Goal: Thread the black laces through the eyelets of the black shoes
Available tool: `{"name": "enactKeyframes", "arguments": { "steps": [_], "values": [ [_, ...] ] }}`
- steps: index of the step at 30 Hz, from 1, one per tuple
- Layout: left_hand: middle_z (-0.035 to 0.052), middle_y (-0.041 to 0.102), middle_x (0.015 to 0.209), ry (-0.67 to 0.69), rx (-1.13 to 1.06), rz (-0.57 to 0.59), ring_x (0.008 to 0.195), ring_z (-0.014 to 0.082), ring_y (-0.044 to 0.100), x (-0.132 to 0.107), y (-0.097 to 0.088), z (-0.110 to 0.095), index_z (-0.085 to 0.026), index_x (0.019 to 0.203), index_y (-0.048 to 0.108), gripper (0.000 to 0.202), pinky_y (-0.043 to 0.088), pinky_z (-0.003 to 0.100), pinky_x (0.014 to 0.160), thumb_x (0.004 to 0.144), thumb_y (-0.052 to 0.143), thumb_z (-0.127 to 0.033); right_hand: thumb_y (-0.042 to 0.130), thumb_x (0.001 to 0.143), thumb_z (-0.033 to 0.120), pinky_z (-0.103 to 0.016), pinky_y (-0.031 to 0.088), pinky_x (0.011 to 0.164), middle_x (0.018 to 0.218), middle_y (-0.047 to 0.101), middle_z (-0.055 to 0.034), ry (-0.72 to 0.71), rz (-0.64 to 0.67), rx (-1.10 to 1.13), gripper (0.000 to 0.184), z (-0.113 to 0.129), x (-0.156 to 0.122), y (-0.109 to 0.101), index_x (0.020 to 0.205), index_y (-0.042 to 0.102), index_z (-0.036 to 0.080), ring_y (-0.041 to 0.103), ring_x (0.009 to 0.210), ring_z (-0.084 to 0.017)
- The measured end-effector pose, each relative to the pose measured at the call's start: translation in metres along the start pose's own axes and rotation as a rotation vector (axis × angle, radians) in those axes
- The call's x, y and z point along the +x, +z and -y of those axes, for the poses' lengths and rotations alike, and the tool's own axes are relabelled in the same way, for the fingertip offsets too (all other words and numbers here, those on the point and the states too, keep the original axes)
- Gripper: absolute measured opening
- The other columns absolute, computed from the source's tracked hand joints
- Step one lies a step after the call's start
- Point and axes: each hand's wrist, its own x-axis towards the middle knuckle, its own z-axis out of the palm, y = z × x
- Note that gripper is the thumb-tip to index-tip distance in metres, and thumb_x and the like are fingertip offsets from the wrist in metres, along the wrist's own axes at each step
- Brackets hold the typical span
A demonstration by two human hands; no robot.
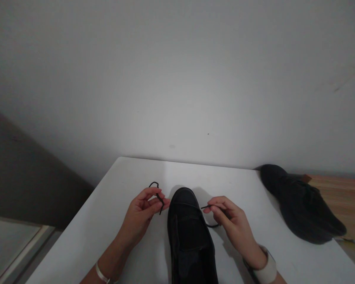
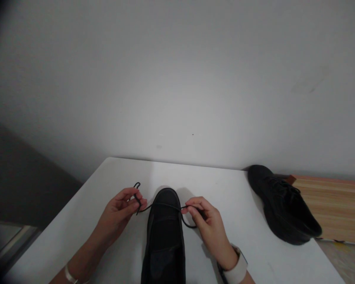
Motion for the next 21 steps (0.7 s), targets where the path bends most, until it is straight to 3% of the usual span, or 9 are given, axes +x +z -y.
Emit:
{"name": "enactKeyframes", "arguments": {
  "steps": [8, 21],
  "values": [
    [-0.0030, 0.070, 0.075, 0.052, 0.101, -0.044, 0.074, 0.0127, 0.072, 0.002, -0.001, -0.004, -0.020, 0.081, 0.073, 0.024, 0.053, 0.019, 0.073, 0.063, 0.090, -0.022, 0.063, 0.088, 0.047, -0.028, 0.043, 0.064, 0.068, 0.061, -0.0009, 0.015, 0.061, -0.058, 0.031, 0.002, 0.003, -0.012, 0.079, 0.064, 0.018, 0.056, 0.067, -0.016],
    [-0.0018, 0.069, 0.076, 0.056, 0.166, -0.025, 0.069, 0.0089, 0.060, 0.001, -0.003, -0.002, -0.018, 0.081, 0.071, 0.024, 0.046, 0.017, 0.065, 0.064, 0.087, -0.019, 0.058, 0.090, 0.048, -0.028, 0.039, 0.060, 0.070, 0.055, 0.0002, 0.050, 0.130, -0.107, 0.032, -0.005, -0.001, 0.000, 0.080, 0.060, 0.018, 0.049, 0.064, -0.014]
  ]
}}
